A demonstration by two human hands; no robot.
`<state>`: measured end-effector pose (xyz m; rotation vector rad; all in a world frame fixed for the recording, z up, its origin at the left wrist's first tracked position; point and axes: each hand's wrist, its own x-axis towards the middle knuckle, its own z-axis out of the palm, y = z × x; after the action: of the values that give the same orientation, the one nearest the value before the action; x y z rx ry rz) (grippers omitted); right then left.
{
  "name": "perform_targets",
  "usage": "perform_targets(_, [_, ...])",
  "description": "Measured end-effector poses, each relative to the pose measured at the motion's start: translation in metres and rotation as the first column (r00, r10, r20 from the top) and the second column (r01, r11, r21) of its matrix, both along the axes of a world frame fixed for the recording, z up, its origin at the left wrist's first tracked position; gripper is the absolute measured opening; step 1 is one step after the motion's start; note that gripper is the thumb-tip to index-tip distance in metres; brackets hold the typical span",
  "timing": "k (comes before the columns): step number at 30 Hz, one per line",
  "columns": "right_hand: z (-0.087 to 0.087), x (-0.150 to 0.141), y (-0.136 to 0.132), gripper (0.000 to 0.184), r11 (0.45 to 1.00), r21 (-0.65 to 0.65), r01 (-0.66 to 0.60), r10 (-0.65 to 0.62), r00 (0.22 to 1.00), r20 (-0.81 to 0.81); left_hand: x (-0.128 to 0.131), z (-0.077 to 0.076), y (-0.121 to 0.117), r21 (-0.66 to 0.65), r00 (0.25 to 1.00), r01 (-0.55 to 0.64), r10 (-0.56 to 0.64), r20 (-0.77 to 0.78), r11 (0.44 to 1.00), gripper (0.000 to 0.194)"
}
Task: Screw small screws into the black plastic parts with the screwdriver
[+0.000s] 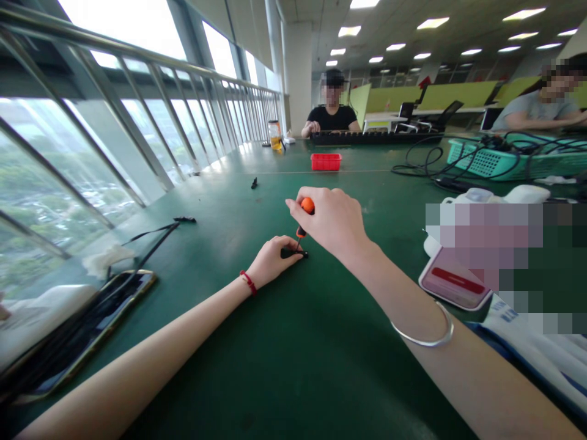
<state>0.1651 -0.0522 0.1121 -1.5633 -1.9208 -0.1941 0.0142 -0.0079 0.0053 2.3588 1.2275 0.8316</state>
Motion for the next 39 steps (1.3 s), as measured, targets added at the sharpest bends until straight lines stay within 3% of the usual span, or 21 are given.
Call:
perform_targets(2, [0.0000, -0.0002, -0.0002, 0.020, 1.000, 0.002, -0.020, 0.020, 1.000, -0.018, 0.0001, -0.0002, 0.0001, -0.004, 1.000, 0.000, 0.000, -0.002, 1.000, 0.008])
perform_targets(9, [-0.0011, -0.0003, 0.0003, 0.031, 0.999, -0.004, -0.031, 0.031, 0.999, -0.015, -0.0001, -0.0011, 0.0003, 0.005, 1.000, -0.004, 0.004, -0.005, 1.000, 0.008])
perform_targets(12, [-0.0014, -0.0003, 0.0000, 0.021, 0.998, -0.006, -0.066, 0.066, 0.997, -0.049, -0.0001, -0.0001, -0.0008, 0.000, 1.000, -0.006, 0.006, -0.001, 1.000, 0.008])
perform_targets(16, [-0.0018, -0.0013, -0.0004, 0.022, 0.998, -0.013, -0.061, 0.060, 0.997, -0.052, -0.0002, -0.0002, -0.0007, -0.028, 1.000, -0.005, 0.006, 0.021, 1.000, 0.008])
perform_targets(19, [-0.0019, -0.0023, -0.0001, 0.031, 0.998, -0.032, -0.060, 0.058, 0.997, -0.056, -0.0007, -0.0012, 0.0006, -0.049, 0.999, 0.007, -0.005, 0.038, 0.999, 0.008])
perform_targets(23, [-0.0013, -0.0038, -0.0014, 0.020, 0.995, -0.036, -0.091, 0.088, 0.993, -0.080, -0.0012, -0.0019, 0.0011, -0.064, 0.999, 0.005, -0.002, 0.046, 0.998, 0.008])
perform_targets(30, [-0.0033, -0.0053, -0.0012, 0.031, 0.995, -0.053, -0.080, 0.075, 0.992, -0.097, -0.0013, -0.0017, 0.0009, -0.072, 0.998, 0.014, -0.009, 0.067, 0.997, 0.007])
perform_targets(34, [-0.0027, -0.0064, -0.0024, 0.023, 0.992, -0.053, -0.114, 0.107, 0.986, -0.125, -0.0009, -0.0007, 0.0006, -0.073, 0.998, 0.001, 0.003, 0.057, 0.997, 0.007])
perform_targets(39, [-0.0045, -0.0083, -0.0022, 0.029, 0.997, -0.045, -0.062, 0.056, 0.991, -0.125, -0.0009, -0.0020, 0.0012, -0.058, 0.998, -0.001, 0.005, 0.060, 0.998, 0.007])
